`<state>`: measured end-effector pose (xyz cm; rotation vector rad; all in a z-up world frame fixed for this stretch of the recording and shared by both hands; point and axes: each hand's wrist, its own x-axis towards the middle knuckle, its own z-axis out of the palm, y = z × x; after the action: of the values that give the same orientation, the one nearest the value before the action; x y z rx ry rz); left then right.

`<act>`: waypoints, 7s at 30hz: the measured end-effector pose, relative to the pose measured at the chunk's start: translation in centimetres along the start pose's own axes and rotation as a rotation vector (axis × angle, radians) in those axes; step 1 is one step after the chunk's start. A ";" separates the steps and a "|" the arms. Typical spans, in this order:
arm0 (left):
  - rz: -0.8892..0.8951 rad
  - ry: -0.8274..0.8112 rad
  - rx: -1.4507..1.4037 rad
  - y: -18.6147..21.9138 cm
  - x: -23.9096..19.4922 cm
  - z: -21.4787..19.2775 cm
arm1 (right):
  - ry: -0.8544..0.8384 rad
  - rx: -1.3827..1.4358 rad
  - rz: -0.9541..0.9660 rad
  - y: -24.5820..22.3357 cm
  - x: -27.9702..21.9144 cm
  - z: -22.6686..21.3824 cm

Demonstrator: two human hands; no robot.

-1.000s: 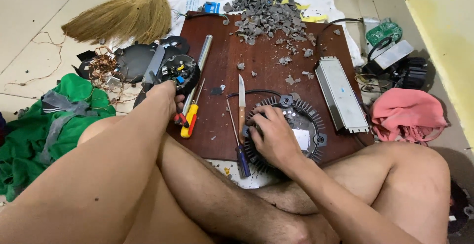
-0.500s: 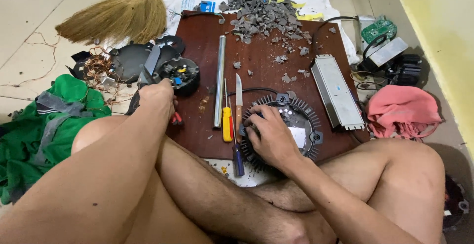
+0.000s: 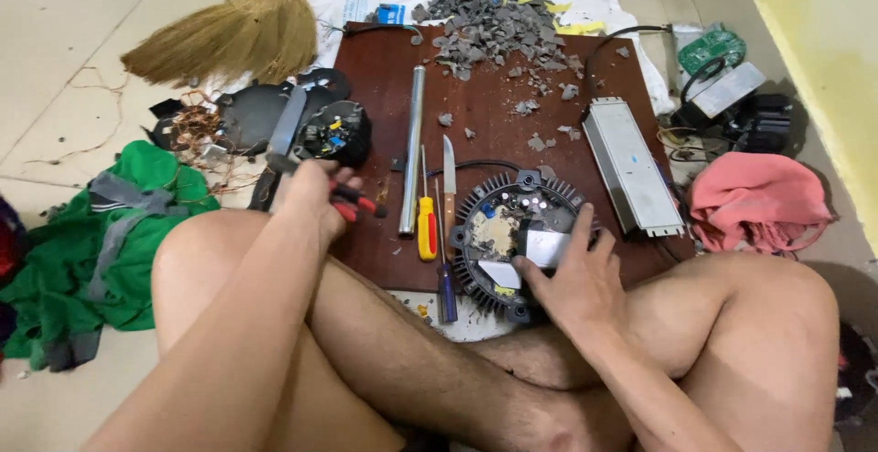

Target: The person sits on the floor and uses a screwdriver and pliers to disassemble a circular electronic component, likely a motor or fan housing. They pry open the casing and remove internal parts, placing debris on a nearby wooden board.

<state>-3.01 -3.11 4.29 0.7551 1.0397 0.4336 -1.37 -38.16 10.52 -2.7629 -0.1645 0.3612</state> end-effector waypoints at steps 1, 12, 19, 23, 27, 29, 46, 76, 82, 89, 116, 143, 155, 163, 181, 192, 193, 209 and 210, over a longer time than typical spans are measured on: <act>0.009 0.010 -0.008 -0.3 -2.7 0.3 | -0.004 0.001 -0.015 -0.4 0.2 0.2; 0.304 -0.220 1.050 -7.7 -11.8 2.7 | 0.088 -0.085 0.013 -2.1 3.4 3.4; 0.324 -0.189 1.621 -10.6 -15.5 8.0 | 0.082 -0.038 -0.012 -2.1 4.9 3.0; 0.348 -0.100 1.722 -12.8 -13.3 9.9 | 0.047 -0.010 -0.024 -2.3 6.2 2.4; 0.322 0.048 1.529 -12.1 -14.2 12.0 | 0.005 0.001 0.008 -2.6 7.2 2.6; 0.339 -0.029 1.613 -15.1 -7.8 12.1 | -0.037 0.017 0.003 -1.8 7.2 2.3; 0.249 -0.167 1.262 -6.0 -16.8 9.2 | -0.087 -0.081 0.048 -4.4 11.9 3.9; 0.065 -0.536 0.312 -4.4 -16.2 6.9 | 0.542 0.286 -0.373 -5.1 12.4 -9.7; -0.062 -0.503 0.318 -10.0 -10.4 2.5 | 0.068 0.180 0.046 -3.4 11.3 0.0; 0.001 -0.492 0.378 -9.9 -12.1 1.7 | -0.089 0.285 -0.037 -3.1 6.0 1.0; 0.290 -0.317 0.874 -8.6 -11.0 2.3 | -0.161 0.277 0.014 6.8 9.0 -0.5; 0.728 -0.126 1.680 -11.0 -10.4 4.1 | -0.083 0.466 -0.009 6.4 6.5 -1.8; 1.004 -0.001 1.691 -13.1 -5.8 3.8 | 0.087 0.321 -0.031 1.8 5.4 -2.7; 1.220 -0.053 1.766 -13.9 -3.8 3.4 | 0.181 0.133 -0.272 2.6 6.6 -1.0; 0.807 -0.313 1.797 -14.2 -7.9 3.4 | 0.155 -0.330 -0.488 -2.0 13.5 3.1; 0.745 -0.345 1.781 -13.6 -8.9 3.9 | 0.735 -0.496 -0.754 -0.4 15.4 6.3; 0.745 -0.346 1.781 -13.4 -9.1 3.8 | 0.735 -0.496 -0.753 -0.3 15.6 6.2; 0.780 -0.332 1.777 -13.4 -8.9 3.8 | 0.138 -0.374 -0.628 -1.9 16.8 1.9; 0.782 -0.329 1.781 -13.3 -8.8 3.9 | 0.094 -0.370 -0.630 -2.3 16.8 1.4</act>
<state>-3.88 -19.16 0.92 2.7490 0.5473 -0.1210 14.20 -32.95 6.27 -2.8666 -1.1400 0.0311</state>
